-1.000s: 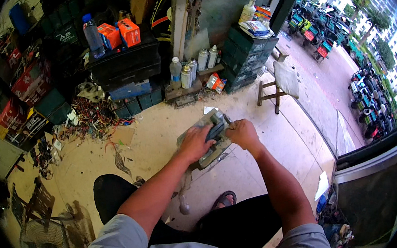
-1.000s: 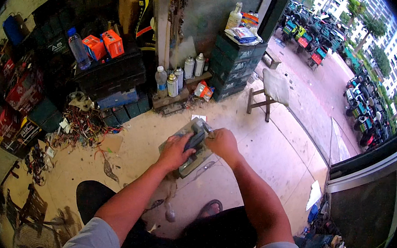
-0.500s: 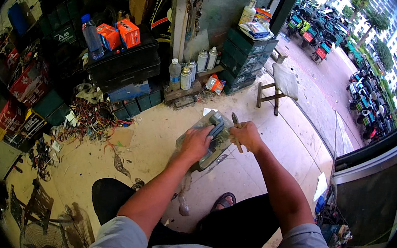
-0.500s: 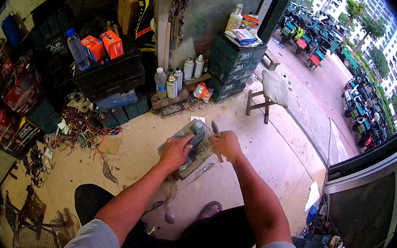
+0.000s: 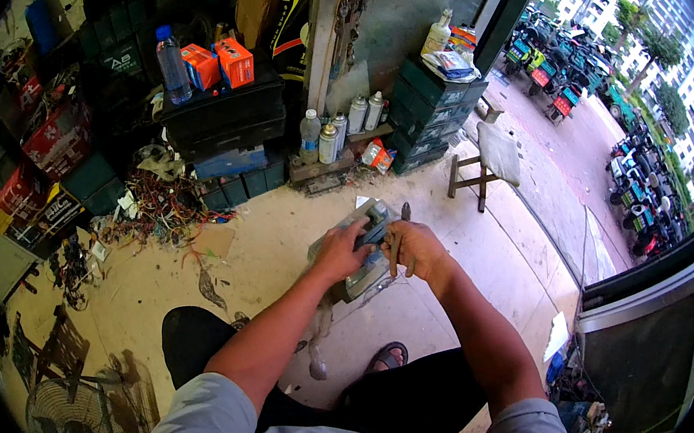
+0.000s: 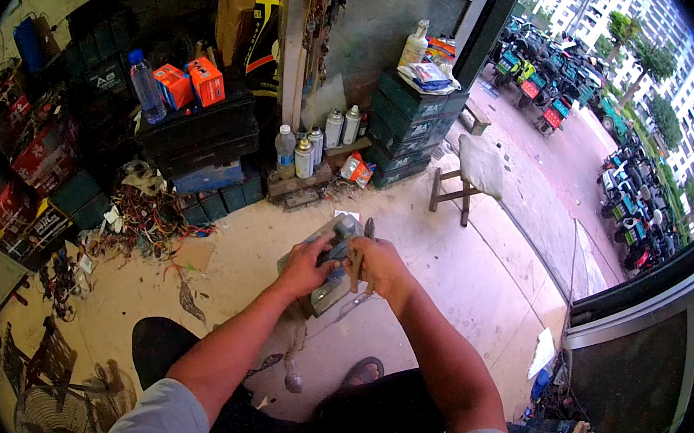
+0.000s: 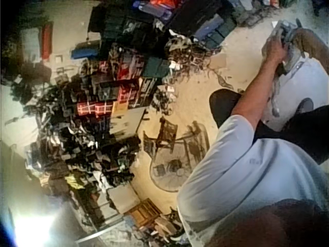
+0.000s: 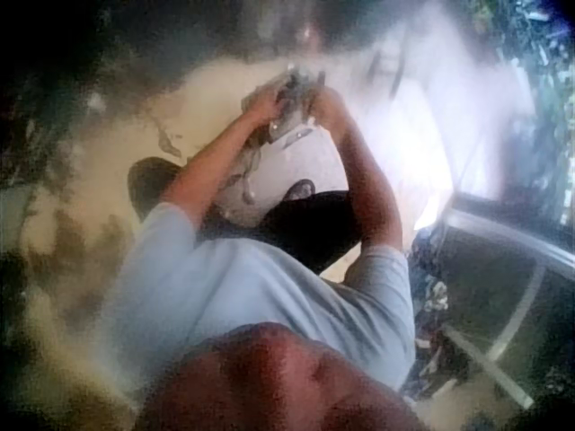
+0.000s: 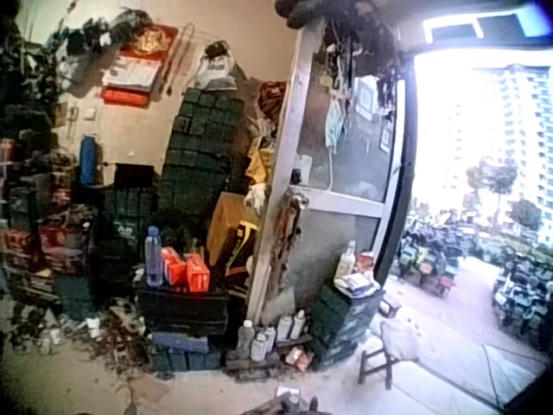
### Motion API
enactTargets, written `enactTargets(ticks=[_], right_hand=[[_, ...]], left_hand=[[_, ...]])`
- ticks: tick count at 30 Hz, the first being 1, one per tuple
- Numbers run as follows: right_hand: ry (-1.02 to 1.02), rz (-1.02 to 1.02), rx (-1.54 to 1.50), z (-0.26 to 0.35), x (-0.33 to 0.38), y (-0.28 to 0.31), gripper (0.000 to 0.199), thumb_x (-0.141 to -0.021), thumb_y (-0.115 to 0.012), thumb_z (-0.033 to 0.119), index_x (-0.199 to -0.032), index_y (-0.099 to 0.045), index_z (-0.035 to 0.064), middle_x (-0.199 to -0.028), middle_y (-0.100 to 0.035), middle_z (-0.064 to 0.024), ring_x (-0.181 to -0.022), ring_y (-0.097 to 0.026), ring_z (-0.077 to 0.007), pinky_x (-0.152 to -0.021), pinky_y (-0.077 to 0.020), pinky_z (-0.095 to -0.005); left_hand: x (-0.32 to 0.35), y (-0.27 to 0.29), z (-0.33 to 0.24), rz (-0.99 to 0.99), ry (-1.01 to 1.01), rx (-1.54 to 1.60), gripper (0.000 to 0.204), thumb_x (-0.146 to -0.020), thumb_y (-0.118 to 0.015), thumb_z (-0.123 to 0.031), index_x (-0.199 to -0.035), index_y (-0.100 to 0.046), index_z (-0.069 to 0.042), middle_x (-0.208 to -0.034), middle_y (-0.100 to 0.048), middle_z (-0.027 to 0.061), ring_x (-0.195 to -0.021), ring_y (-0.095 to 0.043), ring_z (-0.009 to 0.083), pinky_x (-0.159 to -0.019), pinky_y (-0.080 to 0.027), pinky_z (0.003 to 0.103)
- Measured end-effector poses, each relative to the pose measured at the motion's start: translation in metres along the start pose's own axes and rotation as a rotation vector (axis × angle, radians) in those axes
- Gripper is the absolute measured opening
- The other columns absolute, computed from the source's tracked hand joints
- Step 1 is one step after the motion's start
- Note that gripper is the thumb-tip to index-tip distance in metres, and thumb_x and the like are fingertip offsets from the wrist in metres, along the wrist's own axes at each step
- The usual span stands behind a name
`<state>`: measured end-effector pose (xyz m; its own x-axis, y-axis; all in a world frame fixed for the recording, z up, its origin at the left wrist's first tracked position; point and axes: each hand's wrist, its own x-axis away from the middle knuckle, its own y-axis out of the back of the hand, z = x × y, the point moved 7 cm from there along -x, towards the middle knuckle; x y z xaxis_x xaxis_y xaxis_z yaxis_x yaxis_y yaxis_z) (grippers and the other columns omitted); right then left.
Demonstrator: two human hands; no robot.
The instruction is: The person brings a license plate inside a workshop, puts it down, then uses a utility knife to cut through tape on a plastic battery enclosure, removes the plastic cover, and begins disconnecting wires from the batteries inside with pliers.
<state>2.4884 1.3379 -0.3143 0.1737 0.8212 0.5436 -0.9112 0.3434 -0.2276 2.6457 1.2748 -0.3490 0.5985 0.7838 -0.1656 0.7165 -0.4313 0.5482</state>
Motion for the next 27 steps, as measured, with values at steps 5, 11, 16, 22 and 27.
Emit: enactTargets(ticks=[5, 11, 16, 22, 27], right_hand=[[-0.013, 0.079, 0.117, 0.013, 0.038, 0.014, 0.026, -0.098, -0.067, 0.023, -0.098, -0.063, -0.0033, -0.087, -0.065, -0.0102, -0.075, -0.069, -0.0228, -0.073, -0.0615, -0.0357], [0.320, -0.286, 0.701, 0.054, 0.053, 0.055, 0.045, -0.087, -0.080, 0.039, -0.097, -0.068, -0.0038, -0.081, -0.070, -0.0126, -0.075, -0.070, -0.0250, -0.070, -0.0578, -0.0354], [0.672, -0.553, 1.186, 0.049, 0.024, 0.043, 0.067, -0.071, -0.089, 0.053, -0.103, -0.072, -0.0042, -0.090, -0.073, -0.0207, -0.086, -0.072, -0.0365, -0.077, -0.0567, -0.0430], [0.700, -0.639, 1.285, 0.032, -0.021, 0.027, 0.034, -0.084, -0.076, 0.034, -0.099, -0.074, 0.0041, -0.095, -0.072, -0.0226, -0.088, -0.069, -0.0434, -0.075, -0.0553, -0.0518], [0.629, -0.557, 1.123, 0.031, -0.048, 0.054, 0.030, -0.085, -0.074, 0.031, -0.096, -0.075, 0.0033, -0.081, -0.071, -0.0227, -0.077, -0.069, -0.0432, -0.069, -0.0545, -0.0505]], left_hand=[[0.005, 0.001, -0.013, 0.081, -0.086, -0.103, 0.079, -0.082, -0.081, -0.026, -0.151, -0.047, -0.013, -0.133, -0.066, 0.0171, -0.128, -0.056, 0.0366, -0.113, -0.038, 0.045], [0.007, 0.001, -0.012, 0.142, -0.184, -0.107, 0.096, -0.072, -0.087, -0.030, -0.154, -0.041, -0.009, -0.138, -0.061, 0.0209, -0.131, -0.054, 0.0364, -0.117, -0.030, 0.047], [0.007, 0.000, -0.023, 0.176, -0.187, -0.143, 0.101, -0.069, -0.088, -0.034, -0.154, -0.040, -0.007, -0.140, -0.059, 0.0216, -0.133, -0.053, 0.0370, -0.117, -0.030, 0.047], [0.009, 0.005, -0.021, 0.130, -0.202, -0.162, 0.102, -0.072, -0.087, -0.042, -0.154, -0.040, -0.005, -0.139, -0.059, 0.0217, -0.132, -0.053, 0.0381, -0.116, -0.032, 0.046], [0.007, 0.004, -0.023, 0.067, -0.100, -0.228, 0.083, -0.081, -0.080, -0.041, -0.149, -0.048, -0.006, -0.134, -0.064, 0.0205, -0.126, -0.057, 0.0380, -0.112, -0.037, 0.046]])
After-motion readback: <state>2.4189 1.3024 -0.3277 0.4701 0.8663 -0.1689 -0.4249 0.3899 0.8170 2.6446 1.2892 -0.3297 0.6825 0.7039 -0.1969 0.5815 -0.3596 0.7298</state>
